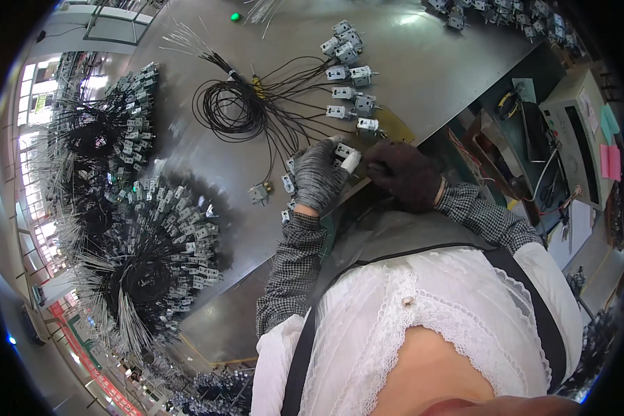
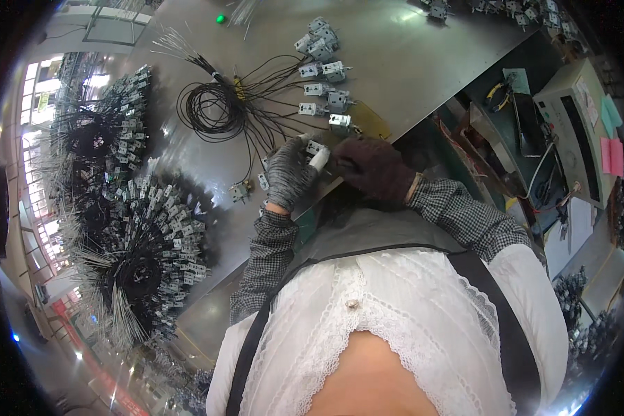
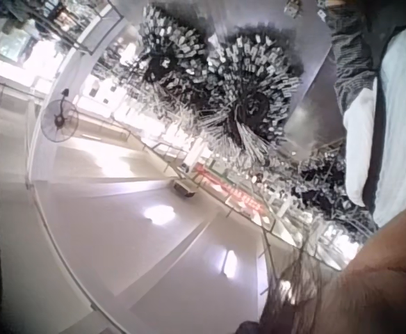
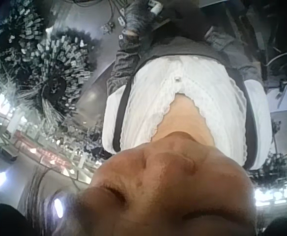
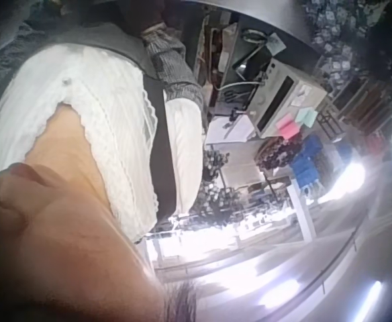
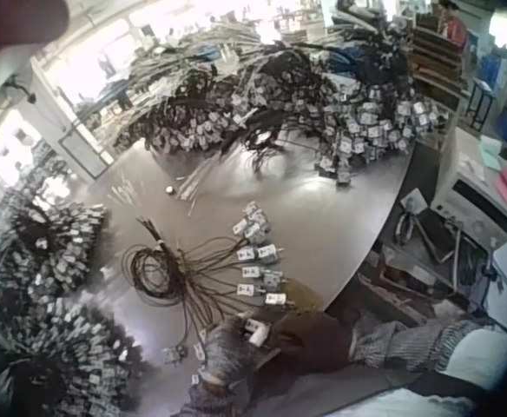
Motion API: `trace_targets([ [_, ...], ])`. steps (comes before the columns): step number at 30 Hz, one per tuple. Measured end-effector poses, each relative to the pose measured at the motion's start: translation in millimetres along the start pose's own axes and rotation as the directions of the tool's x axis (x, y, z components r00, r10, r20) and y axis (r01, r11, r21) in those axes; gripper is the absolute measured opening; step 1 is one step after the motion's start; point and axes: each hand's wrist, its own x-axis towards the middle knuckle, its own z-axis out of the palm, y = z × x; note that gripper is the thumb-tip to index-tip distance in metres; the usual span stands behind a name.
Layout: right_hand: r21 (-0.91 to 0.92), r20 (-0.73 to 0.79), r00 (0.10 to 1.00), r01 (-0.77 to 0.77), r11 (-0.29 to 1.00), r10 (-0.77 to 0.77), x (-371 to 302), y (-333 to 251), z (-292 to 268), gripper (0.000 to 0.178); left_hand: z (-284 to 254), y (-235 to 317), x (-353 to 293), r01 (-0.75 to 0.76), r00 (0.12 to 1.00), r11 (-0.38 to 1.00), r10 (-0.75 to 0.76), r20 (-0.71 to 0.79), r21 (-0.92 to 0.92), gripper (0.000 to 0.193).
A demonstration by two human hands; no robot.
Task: The person assembles electronic cable harnesses by manually connecting and organizing wires and connectors on a workbench.
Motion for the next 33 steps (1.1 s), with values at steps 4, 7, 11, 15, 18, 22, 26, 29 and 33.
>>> trace_targets([
  [4,0.127,0.012,0.993,-0.121,0.985,0.12,-8.3,-8.4,7.3,0.031,-8.3,5.6,-1.1,-0.076,0.996,0.978,0.066,0.058,0.195,0.044],
  [7,0.749,0.51,0.784,-0.607,0.264,0.354,-20.1,23.6,22.2,0.038,-7.5,6.2,0.7,-0.078,0.996,0.993,0.073,0.051,0.086,0.044],
  [11,0.72,0.581,0.688,-0.683,0.12,0.435,-19.9,-2.0,9.0,0.041,-10.5,10.3,-3.8,-0.119,0.992,0.981,0.109,0.069,0.152,0.046],
  [15,0.23,0.058,0.956,-0.292,0.928,0.286,-24.8,12.6,22.8,0.043,-11.4,12.7,-3.1,-0.182,0.983,0.962,0.172,0.068,0.203,0.047],
  [18,0.497,0.326,0.828,-0.56,0.663,0.456,-19.0,19.4,17.6,0.047,-12.0,19.5,-4.5,-0.193,0.981,0.947,0.193,0.024,0.256,0.044],
  [22,0.27,0.072,0.953,-0.304,0.914,0.295,-21.0,7.7,16.4,0.038,-9.9,17.3,-9.0,-0.195,0.979,0.945,0.202,0.001,0.261,0.045],
  [26,0.44,0.076,0.969,-0.242,0.865,0.233,-25.1,32.2,29.1,0.039,-8.9,24.3,-6.2,-0.157,0.988,0.962,0.155,0.024,0.223,0.046],
  [29,0.618,0.341,0.935,-0.298,0.727,0.093,-24.6,25.5,18.2,0.038,-7.5,22.9,-7.4,-0.156,0.987,0.959,0.157,0.016,0.237,0.047],
  [33,0.047,0.018,0.987,-0.161,0.986,0.161,-19.7,5.6,10.5,0.035,-3.3,24.3,-4.4,-0.073,0.997,0.969,0.077,-0.01,0.236,0.045],
])
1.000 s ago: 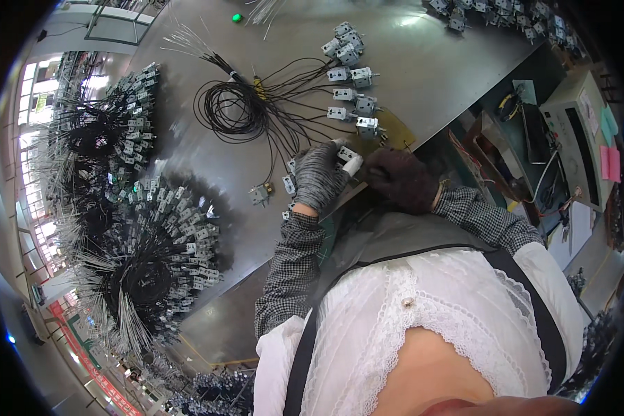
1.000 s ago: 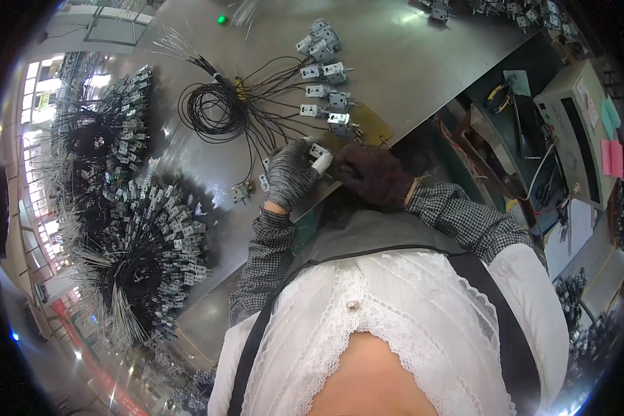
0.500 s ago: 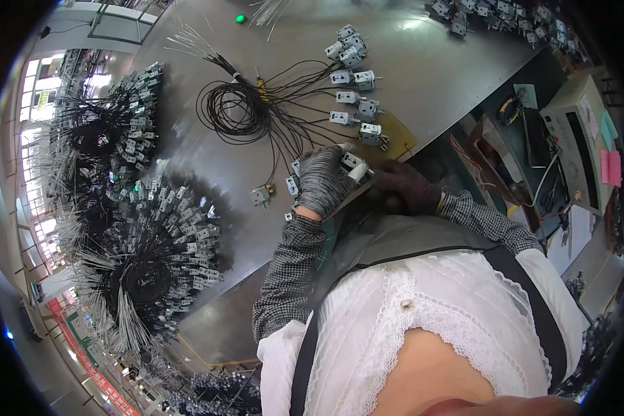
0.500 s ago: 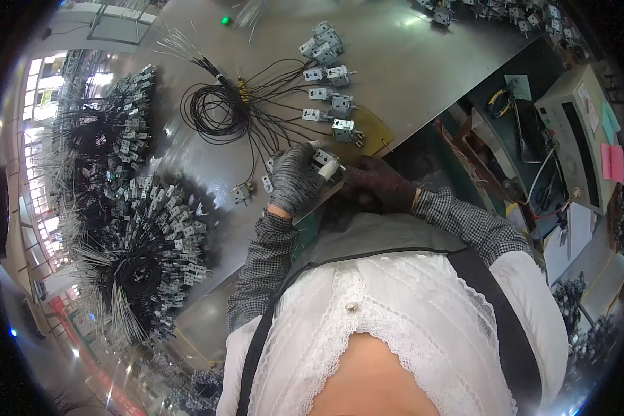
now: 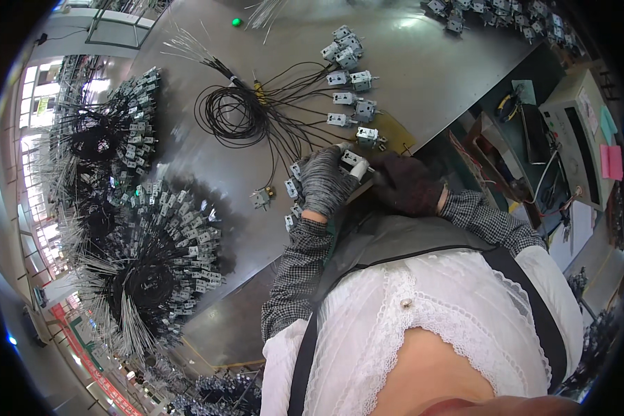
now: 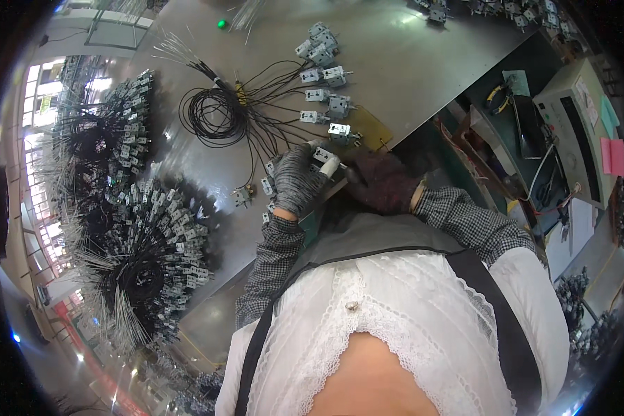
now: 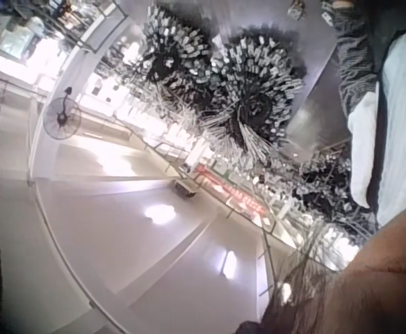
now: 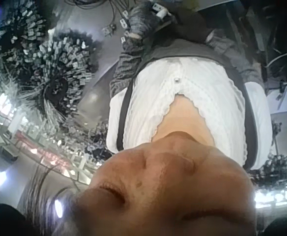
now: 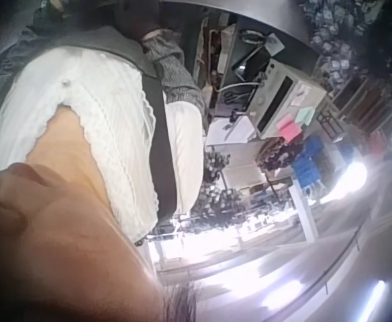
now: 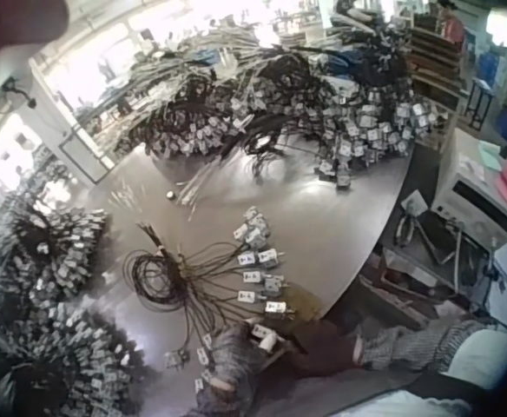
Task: The person assembles electronic cable harnesses by manually connecting and organizing wires and connectors on a workbench.
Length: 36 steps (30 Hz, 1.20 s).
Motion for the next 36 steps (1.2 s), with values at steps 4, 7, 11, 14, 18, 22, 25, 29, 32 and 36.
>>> trace_targets([
  [4,0.479,0.253,0.967,-0.099,0.872,-0.029,2.8,36.6,-0.4,0.055,21.6,2.1,3.0,0.125,0.992,0.969,-0.126,0.009,-0.214,0.049],
  [7,0.302,0.039,0.99,0.117,0.946,-0.135,3.0,7.4,-8.5,0.043,55.8,-22.8,3.1,0.024,0.961,0.83,-0.172,-0.215,-0.557,0.064],
  [11,0.84,0.51,0.787,-0.543,-0.002,0.348,5.4,24.5,-16.6,0.036,3.9,9.0,-10.5,0.057,0.997,0.998,-0.057,-0.059,0.004,0.065],
  [14,0.594,0.178,0.984,-0.088,0.799,-0.024,-0.3,13.3,-19.2,0.034,18.1,-13.8,-23.3,-0.007,0.989,1.0,0.01,-0.15,0.018,0.066],
  [18,0.159,-0.026,0.969,0.247,0.956,-0.246,25.9,12.1,-20.0,0.027,20.2,-26.7,-20.2,0.031,0.997,0.994,-0.038,-0.061,-0.105,0.066],
  [22,0.354,-0.201,0.975,0.166,0.92,-0.098,44.3,30.3,-21.4,0.033,18.4,-27.6,-16.2,0.0,1.0,0.985,0.0,0.0,-0.17,0.069],
  [25,0.33,0.062,0.989,-0.15,0.932,0.137,33.9,24.2,-23.8,0.033,-0.9,-6.5,-10.0,-0.012,0.998,0.997,0.017,0.066,-0.076,0.064],
  [29,0.272,0.124,0.984,-0.162,0.949,0.132,8.1,2.0,-28.7,0.031,-7.9,8.0,-9.9,0.129,0.983,0.986,-0.113,0.147,-0.101,0.058],
  [32,0.304,0.184,0.959,-0.262,0.916,0.214,2.6,-5.0,-23.1,0.029,8.4,-5.3,-10.6,0.096,0.995,0.982,-0.094,0.023,-0.16,0.06],
  [36,0.153,0.059,0.996,0.058,0.987,-0.068,13.2,-13.5,-8.5,0.032,15.1,-20.9,-8.0,0.08,0.997,0.968,-0.076,0.028,-0.237,0.055],
])
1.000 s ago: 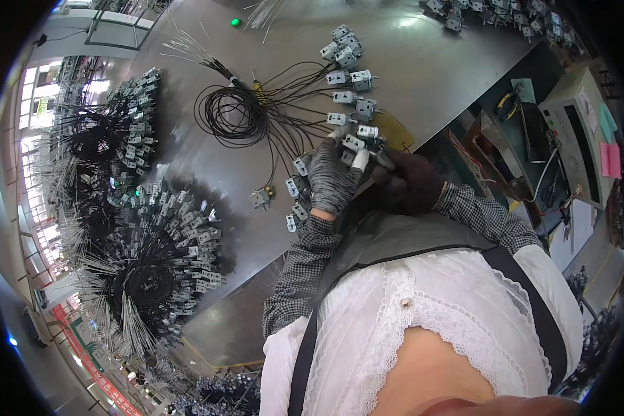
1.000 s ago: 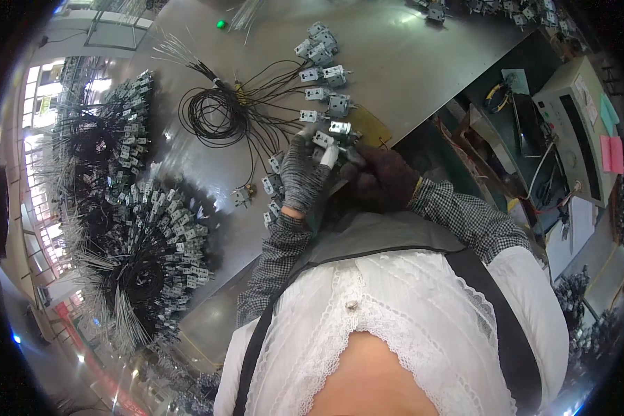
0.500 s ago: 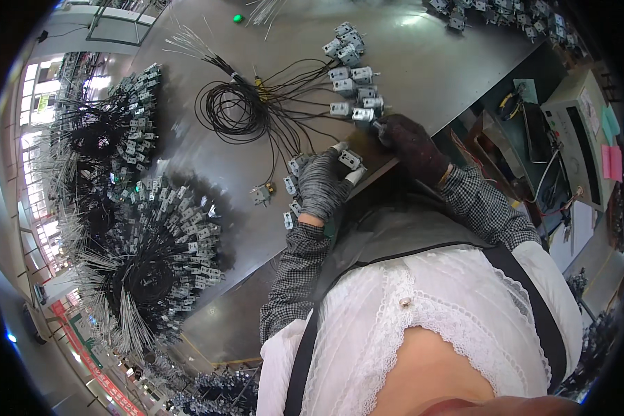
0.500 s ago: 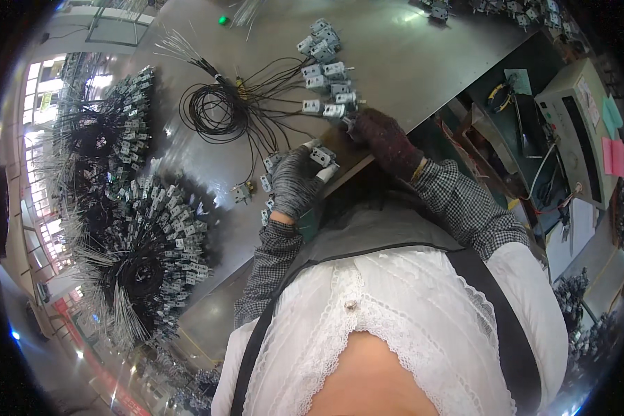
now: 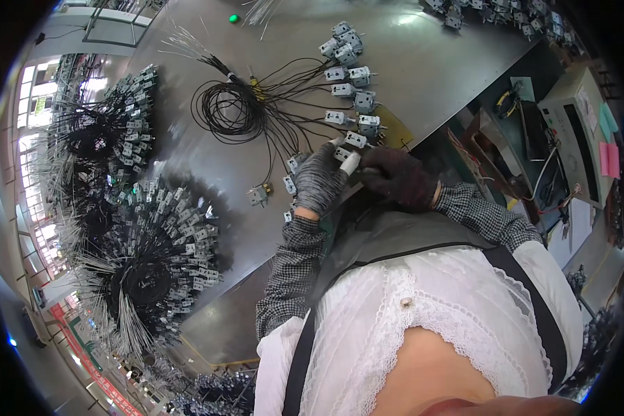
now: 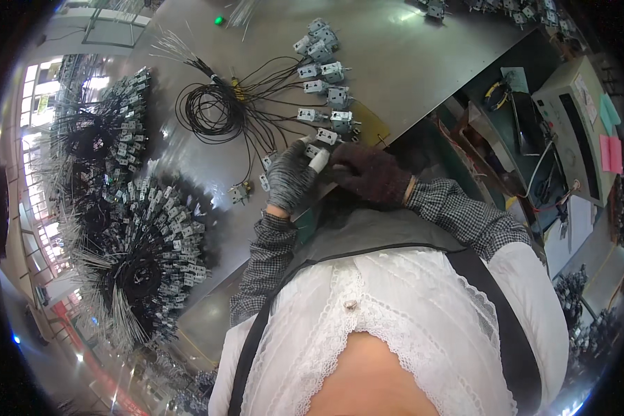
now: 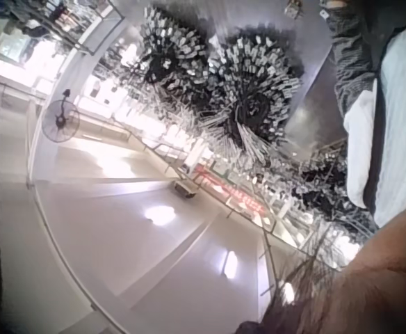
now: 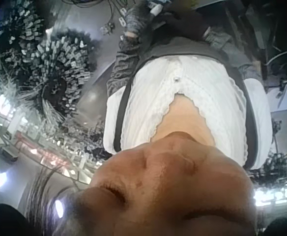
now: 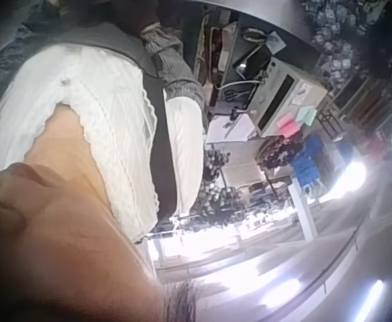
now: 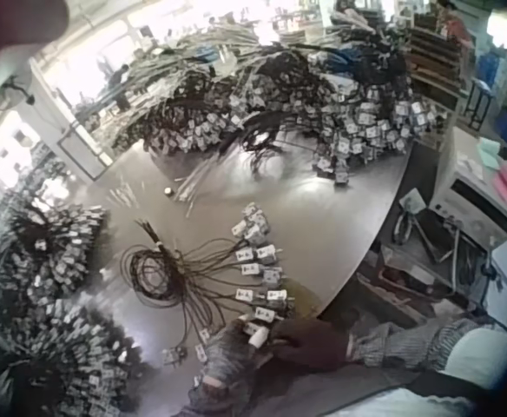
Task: The person assembles electronic cable harnesses by manually connecting and organizing wires and connectors on a workbench.
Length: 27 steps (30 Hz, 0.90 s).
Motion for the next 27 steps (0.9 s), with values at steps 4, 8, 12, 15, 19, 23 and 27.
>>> trace_targets([
  [4,-0.038,-0.02,0.999,-0.048,0.998,0.047,-6.0,7.7,-0.7,0.029,-11.5,4.6,4.5,0.032,0.997,0.995,-0.038,0.061,0.097,0.05],
  [8,0.082,-0.021,0.968,-0.247,0.965,0.25,-14.3,8.0,-6.5,0.029,-17.1,14.7,7.1,-0.01,0.996,0.965,-0.014,0.091,0.261,0.054],
  [12,-0.019,-0.035,0.992,-0.12,0.993,0.119,-6.5,0.7,-0.1,0.032,-16.7,9.9,12.5,-0.021,0.989,0.979,-0.009,0.146,0.204,0.057],
  [15,-0.125,-0.019,0.999,-0.028,0.992,0.025,-4.4,-3.1,6.8,0.034,-14.5,4.8,12.4,-0.008,0.99,0.993,-0.008,0.14,0.115,0.057],
  [19,0.327,0.037,0.993,-0.121,0.937,0.116,-6.2,12.7,15.7,0.038,-16.0,6.9,10.5,-0.061,0.99,0.971,0.031,0.134,0.229,0.056],
  [23,0.757,0.467,0.808,-0.575,0.31,0.358,-20.3,33.7,11.7,0.043,-16.6,10.8,8.1,0.013,0.992,0.992,-0.029,0.126,0.123,0.056],
  [27,0.621,0.29,0.875,-0.481,0.619,0.388,-14.0,14.0,9.0,0.042,-21.2,20.0,8.1,0.048,0.987,0.982,-0.076,0.144,0.183,0.058],
])
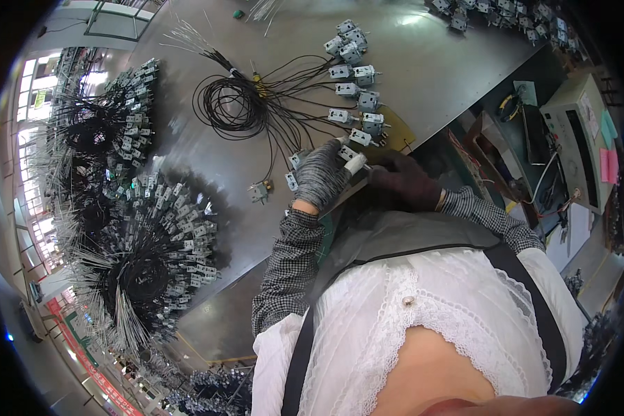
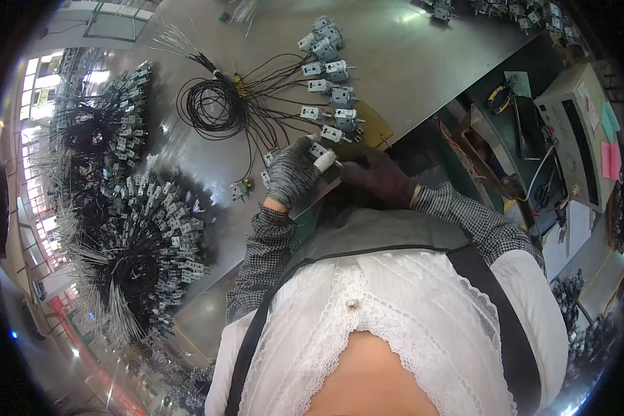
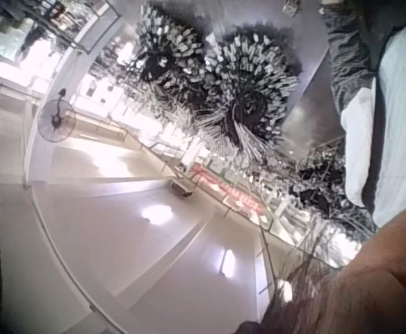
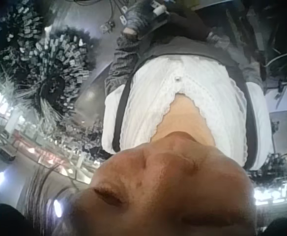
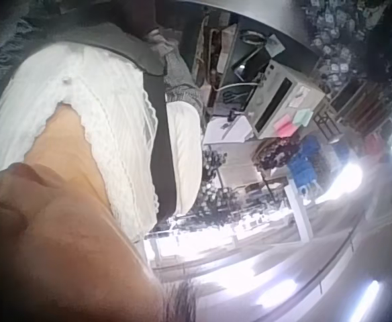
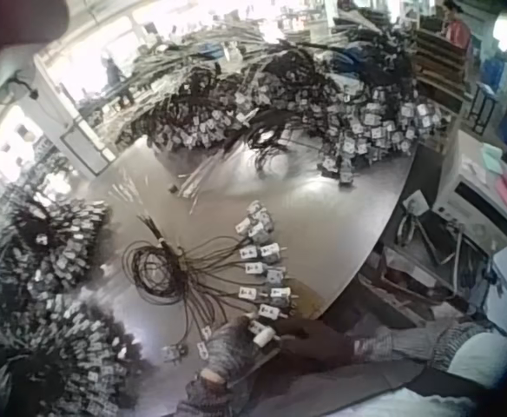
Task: The person assembles electronic cable harnesses by manually connecting and organizing wires and connectors on a workbench.
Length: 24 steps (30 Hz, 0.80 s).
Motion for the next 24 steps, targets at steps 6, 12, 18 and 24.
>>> trace_targets([
  [6,-0.065,0.006,0.995,0.104,0.992,-0.104,8.9,12.8,-8.4,0.044,0.9,7.7,-1.6,0.036,0.999,0.999,-0.036,-0.014,-0.019,0.061],
  [12,-0.522,-0.089,0.912,0.3,0.798,-0.401,8.3,11.5,0.7,0.047,4.6,5.8,3.2,0.05,0.999,0.998,-0.05,-0.002,-0.035,0.063],
  [18,0.007,0.025,0.997,0.072,0.997,-0.072,5.2,-10.1,0.8,0.044,2.6,12.8,1.7,0.044,0.999,0.995,-0.042,-0.016,0.085,0.064],
  [24,-0.709,-0.013,0.903,0.294,0.641,-0.429,6.6,7.3,-17.7,0.035,9.3,19.8,4.1,0.105,0.993,0.99,-0.1,-0.058,0.092,0.062],
])
